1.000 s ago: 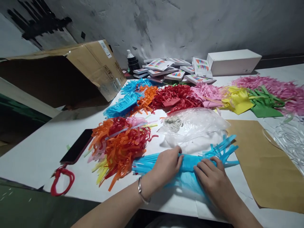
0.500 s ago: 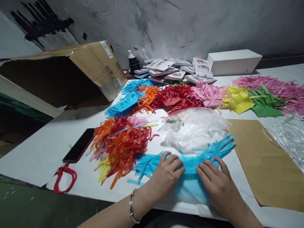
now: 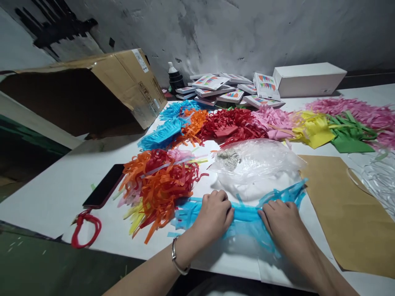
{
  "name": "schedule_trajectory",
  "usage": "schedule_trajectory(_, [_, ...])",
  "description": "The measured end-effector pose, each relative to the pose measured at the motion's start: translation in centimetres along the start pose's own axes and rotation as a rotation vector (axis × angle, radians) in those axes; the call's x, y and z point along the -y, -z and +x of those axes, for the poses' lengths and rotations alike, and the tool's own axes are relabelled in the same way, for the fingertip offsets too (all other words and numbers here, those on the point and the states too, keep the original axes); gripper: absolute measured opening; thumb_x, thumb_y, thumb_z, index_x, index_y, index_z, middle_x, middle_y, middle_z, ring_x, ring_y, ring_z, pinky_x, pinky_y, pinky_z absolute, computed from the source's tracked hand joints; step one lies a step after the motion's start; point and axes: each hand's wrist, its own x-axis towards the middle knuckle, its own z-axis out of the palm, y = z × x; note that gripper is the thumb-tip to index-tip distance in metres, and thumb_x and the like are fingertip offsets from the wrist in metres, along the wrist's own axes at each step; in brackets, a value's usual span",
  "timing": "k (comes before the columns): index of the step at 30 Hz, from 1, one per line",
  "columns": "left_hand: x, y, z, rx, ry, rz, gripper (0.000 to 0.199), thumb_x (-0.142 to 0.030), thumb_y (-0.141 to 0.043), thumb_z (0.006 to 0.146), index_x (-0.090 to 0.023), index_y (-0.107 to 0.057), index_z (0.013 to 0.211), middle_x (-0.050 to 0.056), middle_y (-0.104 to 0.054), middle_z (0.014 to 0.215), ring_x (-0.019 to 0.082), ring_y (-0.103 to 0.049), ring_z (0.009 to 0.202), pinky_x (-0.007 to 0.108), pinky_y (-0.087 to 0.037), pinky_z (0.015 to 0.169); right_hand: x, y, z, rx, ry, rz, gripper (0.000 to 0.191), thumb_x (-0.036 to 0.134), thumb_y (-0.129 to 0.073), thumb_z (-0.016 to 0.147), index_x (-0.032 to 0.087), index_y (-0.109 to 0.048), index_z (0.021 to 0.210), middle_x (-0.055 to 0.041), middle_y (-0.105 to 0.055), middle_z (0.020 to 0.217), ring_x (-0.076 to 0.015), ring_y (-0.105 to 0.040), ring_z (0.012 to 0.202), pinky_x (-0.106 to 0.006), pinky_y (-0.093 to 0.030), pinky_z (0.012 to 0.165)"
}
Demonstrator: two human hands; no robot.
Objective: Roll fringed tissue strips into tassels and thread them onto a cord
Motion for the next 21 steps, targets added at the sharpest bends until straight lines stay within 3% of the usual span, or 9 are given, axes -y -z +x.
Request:
schedule_trajectory(3, [0.0, 0.0, 0.4, 0.015, -0.009, 0.015, 0.022, -0.023, -0.056, 0.097, -0.017, -0.070, 0.081, 0.009, -0.065, 0.100, 0.029, -0.059, 0.099, 0.045, -0.044, 0.083, -0.3, 0.0, 0.4, -0.025, -0.001, -0.012, 0.026, 0.023, -0.055, 0.097, 0.022, -0.057, 0.071, -0.0024, -0.058, 0.066, -0.0241, -0.053, 0.069, -0.038, -0.028, 0.071])
schedule_trajectory(6, [0.0, 0.0, 0.3, 0.024, -0.013, 0.021, 0.023, -0.025, -0.056, 0.098, -0.017, -0.071, 0.083, 0.009, -0.065, 0.102, 0.028, -0.059, 0.100, 0.046, -0.044, 0.084, 0.3, 0.7, 0.4, -0.077, 0.038, 0.035, 0.017, 0.028, -0.054, 0.099, 0.021, -0.062, 0.086, -0.0051, -0.066, 0.086, -0.0253, -0.059, 0.087, -0.043, -0.033, 0.088])
schedule_trajectory(9, [0.2, -0.1, 0.3, 0.026, -0.015, 0.018, 0.023, -0.026, -0.056, 0.099, -0.018, -0.071, 0.085, 0.008, -0.065, 0.103, 0.028, -0.058, 0.102, 0.045, -0.044, 0.085, 1.1, 1.4, 0.0, -0.105, 0.173, 0.142, 0.021, 0.021, -0.046, 0.102, 0.022, -0.065, 0.094, -0.0058, -0.069, 0.103, -0.0245, -0.059, 0.103, -0.047, -0.030, 0.102])
schedule_trajectory(14, [0.7, 0.1, 0.6, 0.033, -0.024, 0.002, 0.026, -0.026, -0.054, 0.100, -0.018, -0.070, 0.080, 0.006, -0.065, 0.096, 0.026, -0.061, 0.097, 0.042, -0.044, 0.080, 1.4, 1.6, -0.5, -0.131, 0.239, 0.098, 0.028, 0.006, -0.043, 0.097, 0.018, -0.068, 0.093, -0.0078, -0.072, 0.104, -0.0255, -0.059, 0.107, -0.049, -0.027, 0.106])
schedule_trajectory(17, [0.5, 0.3, 0.2, -0.009, -0.020, 0.003, 0.013, -0.023, -0.058, 0.097, -0.018, -0.069, 0.092, 0.007, -0.065, 0.103, 0.026, -0.060, 0.100, 0.043, -0.043, 0.083, 1.2, 1.6, -0.6, -0.122, 0.221, 0.070, 0.030, 0.001, -0.043, 0.094, 0.017, -0.068, 0.090, -0.0078, -0.073, 0.101, -0.0255, -0.060, 0.105, -0.050, -0.027, 0.107])
schedule_trajectory(21, [-0.4, -0.2, -0.8, -0.163, -0.247, 0.087, 0.013, -0.020, -0.060, 0.095, -0.021, -0.065, 0.108, 0.008, -0.063, 0.119, 0.028, -0.055, 0.108, 0.047, -0.039, 0.091, 1.4, 1.3, -0.7, -0.110, 0.149, 0.157, 0.029, 0.004, -0.044, 0.095, 0.020, -0.069, 0.093, -0.0053, -0.072, 0.098, -0.0236, -0.062, 0.099, -0.048, -0.030, 0.105])
